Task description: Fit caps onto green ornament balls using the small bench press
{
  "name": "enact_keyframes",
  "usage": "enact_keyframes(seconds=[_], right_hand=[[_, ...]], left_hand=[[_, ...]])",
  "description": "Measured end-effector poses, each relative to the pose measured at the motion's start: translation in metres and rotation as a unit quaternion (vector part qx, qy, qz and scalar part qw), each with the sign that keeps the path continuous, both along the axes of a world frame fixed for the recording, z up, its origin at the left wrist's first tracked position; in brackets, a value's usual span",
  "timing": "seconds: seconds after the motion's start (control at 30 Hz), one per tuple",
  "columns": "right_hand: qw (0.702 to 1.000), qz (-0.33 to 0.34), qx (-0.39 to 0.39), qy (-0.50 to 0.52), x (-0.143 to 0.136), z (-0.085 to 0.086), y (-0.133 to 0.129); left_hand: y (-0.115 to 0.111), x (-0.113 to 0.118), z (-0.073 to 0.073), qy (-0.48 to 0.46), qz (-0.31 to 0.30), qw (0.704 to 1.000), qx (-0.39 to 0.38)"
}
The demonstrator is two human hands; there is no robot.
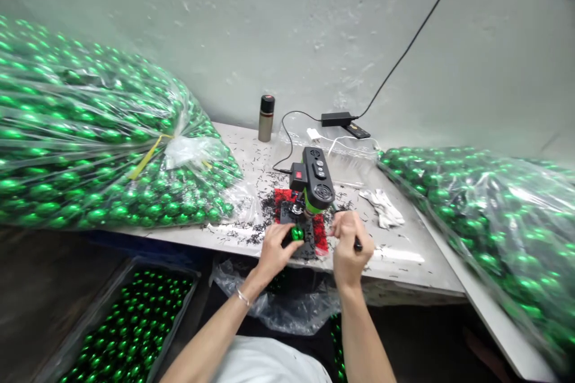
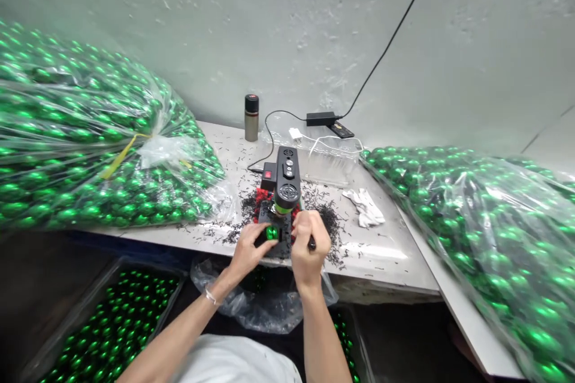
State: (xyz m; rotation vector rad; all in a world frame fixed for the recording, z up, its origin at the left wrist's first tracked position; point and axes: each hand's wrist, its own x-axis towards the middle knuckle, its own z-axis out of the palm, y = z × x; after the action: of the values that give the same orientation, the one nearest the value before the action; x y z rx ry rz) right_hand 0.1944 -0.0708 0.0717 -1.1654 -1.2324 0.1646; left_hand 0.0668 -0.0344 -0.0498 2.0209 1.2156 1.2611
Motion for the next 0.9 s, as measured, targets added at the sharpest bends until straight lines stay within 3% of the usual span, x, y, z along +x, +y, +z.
enact_keyframes(seconds=[0.07, 0.13, 0.23, 0.3, 0.37, 0.47, 0.5, 0.6, 0.73, 0.9], right_hand=[[1.000, 0.002, 0.011, -0.003, 0.000, 0.008, 0.000], [0.999, -0.011, 0.040, -0.008, -0.002, 0.005, 0.000], [0.998, -0.026, 0.064, -0.011, -0.005, -0.006, 0.001], [0.997, -0.025, 0.073, -0.014, -0.006, -0.011, 0.001], [0.996, -0.021, 0.082, -0.018, -0.005, -0.013, 0.001], [0.996, -0.023, 0.084, -0.018, -0.005, -0.015, 0.001], [0.996, -0.025, 0.083, -0.017, -0.005, -0.016, 0.001], [0.996, -0.028, 0.083, -0.019, -0.005, -0.019, 0.001], [0.995, -0.029, 0.089, -0.027, -0.005, -0.021, 0.001], [0.994, -0.033, 0.099, -0.033, -0.005, -0.022, 0.002]], left_hand=[[-0.023, -0.010, -0.003, 0.016, -0.053, 0.998, 0.032], [-0.044, -0.021, -0.009, 0.043, -0.101, 0.992, 0.057], [-0.050, -0.038, -0.015, 0.063, -0.098, 0.990, 0.083], [-0.030, -0.052, -0.010, 0.063, -0.046, 0.993, 0.087], [0.006, -0.068, 0.004, 0.085, 0.046, 0.993, 0.064], [0.071, -0.095, 0.032, 0.206, 0.182, 0.961, -0.040], [0.091, -0.102, 0.040, 0.258, 0.201, 0.941, -0.093], [0.133, -0.116, 0.055, 0.285, 0.226, 0.922, -0.132], [0.153, -0.116, 0.055, 0.278, 0.223, 0.921, -0.157], [0.149, -0.114, 0.055, 0.215, 0.186, 0.938, -0.198]])
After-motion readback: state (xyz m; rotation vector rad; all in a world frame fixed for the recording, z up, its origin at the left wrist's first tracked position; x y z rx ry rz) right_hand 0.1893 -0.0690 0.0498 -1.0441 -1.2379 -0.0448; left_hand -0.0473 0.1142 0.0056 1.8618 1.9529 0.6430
